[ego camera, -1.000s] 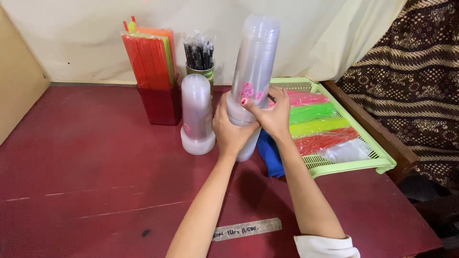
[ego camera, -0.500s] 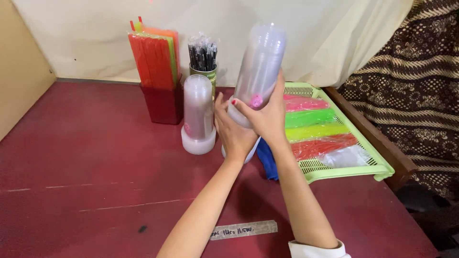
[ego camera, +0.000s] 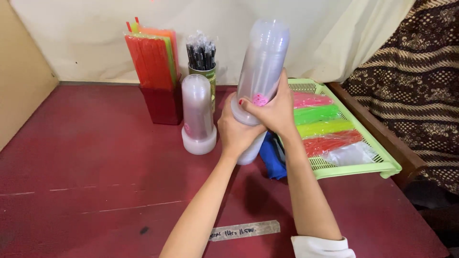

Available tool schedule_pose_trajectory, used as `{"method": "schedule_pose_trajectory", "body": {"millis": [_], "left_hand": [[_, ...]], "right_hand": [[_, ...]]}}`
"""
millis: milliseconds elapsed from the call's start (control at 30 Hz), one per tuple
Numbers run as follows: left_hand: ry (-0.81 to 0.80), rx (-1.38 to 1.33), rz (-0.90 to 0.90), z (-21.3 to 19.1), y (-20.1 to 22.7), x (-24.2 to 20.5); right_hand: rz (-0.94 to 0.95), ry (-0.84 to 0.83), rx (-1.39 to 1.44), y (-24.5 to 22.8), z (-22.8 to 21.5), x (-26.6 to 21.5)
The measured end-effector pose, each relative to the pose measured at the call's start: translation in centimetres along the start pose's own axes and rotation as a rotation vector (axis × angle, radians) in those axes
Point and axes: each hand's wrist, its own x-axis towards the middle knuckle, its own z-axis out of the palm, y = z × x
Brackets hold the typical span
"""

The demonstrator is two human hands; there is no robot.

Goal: Cleaning plastic cups with a blue cloth and organizing them on a table alongside straws and other containers

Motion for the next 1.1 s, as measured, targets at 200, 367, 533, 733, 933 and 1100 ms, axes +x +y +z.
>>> {"method": "schedule_pose_trajectory", "body": {"millis": [200, 367, 533, 733, 933, 1100], "left_hand": [[-0.048, -0.048, 0.05, 0.1, -0.2, -0.3], [-0.243, -0.049, -0.095, -1.3, 1.3, 0.0], [-0.337, -0.073, -0.124, -1.8, 1.2, 0.6], [-0.418, -0.085, -0.148, -2.2, 1.7, 0.8], [-0.481, -0.093, -0.107, -2.3, 1.6, 1.2], [-0.579, -0.058, -0.08, -3.1, 1.8, 1.2]], "right_hand": [[-0.079, -0.105, 0.17, 3.4, -1.3, 0.8], [-0.042, -0.209, 0.279, 6.2, -2.1, 1.0], [0.028, -0.243, 0.422, 9.9, -2.0, 1.0], [0.115, -0.236, 0.564, 10.2, -1.8, 0.7], [0.111, -0.331, 0.634, 8.3, -2.8, 0.6], [0.061, -0.431, 0.636, 1.8, -2.9, 0.6]]}}
